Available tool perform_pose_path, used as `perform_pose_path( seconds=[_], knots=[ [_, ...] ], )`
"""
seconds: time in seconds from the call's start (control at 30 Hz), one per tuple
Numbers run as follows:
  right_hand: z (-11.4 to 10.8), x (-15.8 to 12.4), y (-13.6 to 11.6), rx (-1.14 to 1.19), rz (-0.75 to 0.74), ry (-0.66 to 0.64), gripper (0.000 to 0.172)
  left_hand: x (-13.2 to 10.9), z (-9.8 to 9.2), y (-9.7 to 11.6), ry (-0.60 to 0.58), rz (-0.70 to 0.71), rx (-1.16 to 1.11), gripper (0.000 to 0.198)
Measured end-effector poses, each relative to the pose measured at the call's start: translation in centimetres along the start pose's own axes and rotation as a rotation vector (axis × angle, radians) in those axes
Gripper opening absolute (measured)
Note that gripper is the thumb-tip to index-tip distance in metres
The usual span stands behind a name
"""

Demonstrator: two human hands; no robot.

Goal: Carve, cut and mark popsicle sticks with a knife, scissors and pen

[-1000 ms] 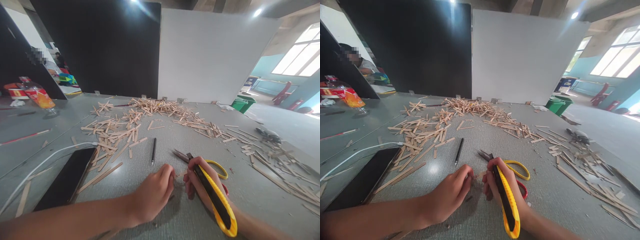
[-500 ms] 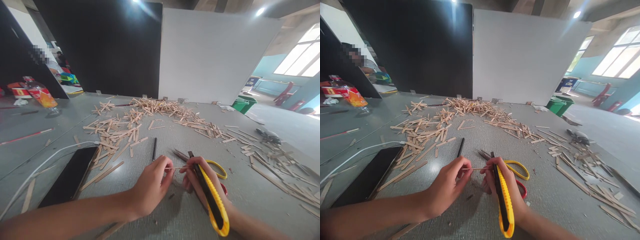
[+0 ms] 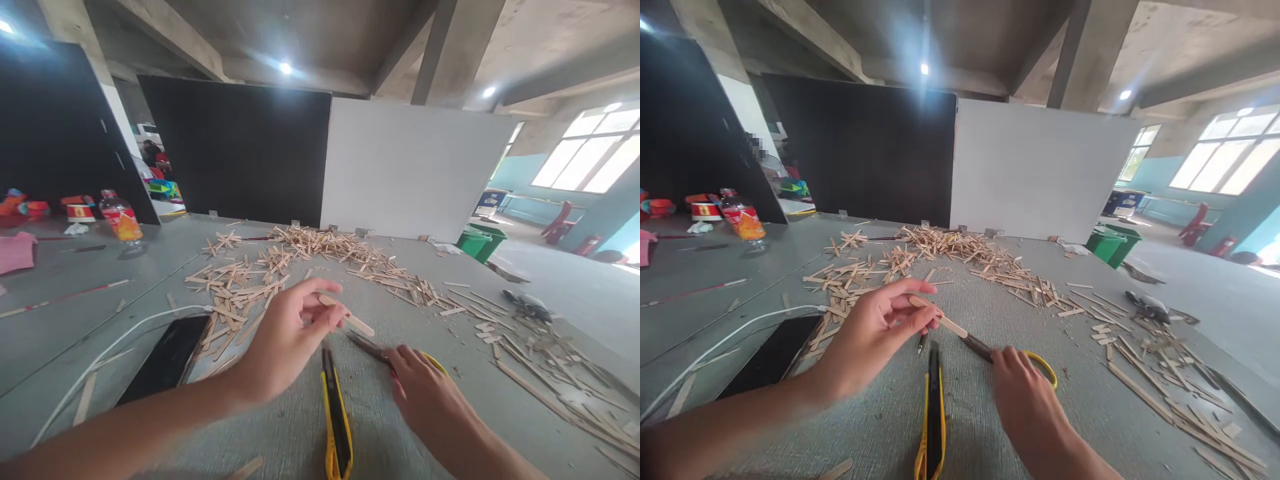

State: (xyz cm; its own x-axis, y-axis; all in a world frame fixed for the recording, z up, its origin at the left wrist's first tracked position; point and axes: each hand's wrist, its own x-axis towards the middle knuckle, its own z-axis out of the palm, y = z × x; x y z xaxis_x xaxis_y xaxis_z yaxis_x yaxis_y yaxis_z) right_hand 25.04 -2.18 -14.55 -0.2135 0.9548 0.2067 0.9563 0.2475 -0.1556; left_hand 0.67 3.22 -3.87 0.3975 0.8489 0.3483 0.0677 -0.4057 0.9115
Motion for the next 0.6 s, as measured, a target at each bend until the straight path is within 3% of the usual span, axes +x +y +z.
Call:
perform_pose_path(
  seconds=[0.1,0.2,0.33,0.4,0.47,0.53,0.6],
  knots=[
    [-1.4,-0.2,1.1,-0.269,-0.025,-0.135,0.018,0.4,-1.0,1.2,0.087,0.028,-0.055,0.030],
    [-2.2,-0.3,2.0,-0.265,0.004,-0.236,0.022,0.7,-1.8,2.8,0.148,0.103,-0.117,0.025],
    [-2.5,0.2,2.7,-0.186,0.132,-0.238,0.018,0.8,-2.8,5.4,0.202,0.188,-0.153,0.037],
    [-2.4,0.5,2.7,-0.157,0.156,-0.226,0.015,0.5,-3.1,6.3,0.213,0.219,-0.060,0.026],
    [-2.3,0.9,2.6,-0.141,0.161,-0.207,0.016,-0.1,-3.3,6.8,0.190,0.223,0.041,0.010],
    [-2.4,1.2,2.3,-0.082,0.156,-0.158,0.015,-0.7,-3.3,6.9,0.135,0.200,0.082,0.009],
    [-2.8,1.4,1.9,0.124,0.185,-0.113,0.014,-1.1,-3.3,6.8,0.075,0.165,0.062,0.015]
  ],
)
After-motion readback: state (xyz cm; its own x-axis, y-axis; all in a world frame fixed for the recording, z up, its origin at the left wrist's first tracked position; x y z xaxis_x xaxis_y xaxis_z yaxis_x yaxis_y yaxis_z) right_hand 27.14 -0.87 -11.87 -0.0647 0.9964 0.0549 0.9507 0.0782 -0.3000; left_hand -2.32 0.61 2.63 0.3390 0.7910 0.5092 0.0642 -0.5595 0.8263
